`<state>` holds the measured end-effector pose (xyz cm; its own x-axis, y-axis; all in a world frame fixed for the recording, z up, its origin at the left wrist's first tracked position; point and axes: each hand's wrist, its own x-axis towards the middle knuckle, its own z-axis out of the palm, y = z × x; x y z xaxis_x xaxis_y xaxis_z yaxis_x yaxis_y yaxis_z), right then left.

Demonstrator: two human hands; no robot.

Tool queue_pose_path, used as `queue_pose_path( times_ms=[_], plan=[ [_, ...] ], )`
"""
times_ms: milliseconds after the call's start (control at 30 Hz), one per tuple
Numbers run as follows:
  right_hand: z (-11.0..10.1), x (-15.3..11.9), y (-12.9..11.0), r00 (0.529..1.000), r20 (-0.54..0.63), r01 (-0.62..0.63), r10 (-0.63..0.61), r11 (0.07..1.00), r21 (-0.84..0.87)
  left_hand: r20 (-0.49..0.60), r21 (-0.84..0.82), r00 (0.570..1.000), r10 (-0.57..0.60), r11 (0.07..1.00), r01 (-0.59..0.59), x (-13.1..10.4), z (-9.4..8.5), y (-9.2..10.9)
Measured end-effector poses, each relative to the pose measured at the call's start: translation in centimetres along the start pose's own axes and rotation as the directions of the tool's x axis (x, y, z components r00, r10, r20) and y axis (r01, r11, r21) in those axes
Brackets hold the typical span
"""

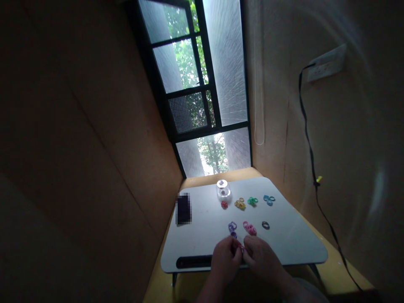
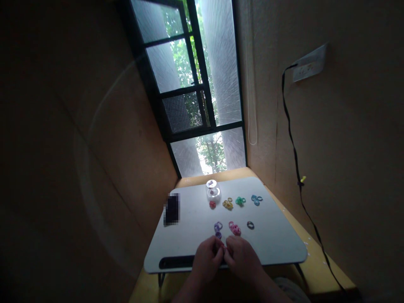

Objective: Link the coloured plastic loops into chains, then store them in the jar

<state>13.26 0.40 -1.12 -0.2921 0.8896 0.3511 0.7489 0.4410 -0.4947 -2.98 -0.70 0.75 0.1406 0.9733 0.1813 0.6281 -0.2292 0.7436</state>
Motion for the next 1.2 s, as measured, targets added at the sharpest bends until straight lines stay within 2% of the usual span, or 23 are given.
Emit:
queue_pose_path(
  times_ms=[1200],
  plan=[
    [-0.01,-0.26,0.09,1.0,0.001,0.026,-0.026,0.999,0.02,0.008,0.102,1.0,0.021,0.995,-0.021,-0.31,0.26,-0.1]
  ],
)
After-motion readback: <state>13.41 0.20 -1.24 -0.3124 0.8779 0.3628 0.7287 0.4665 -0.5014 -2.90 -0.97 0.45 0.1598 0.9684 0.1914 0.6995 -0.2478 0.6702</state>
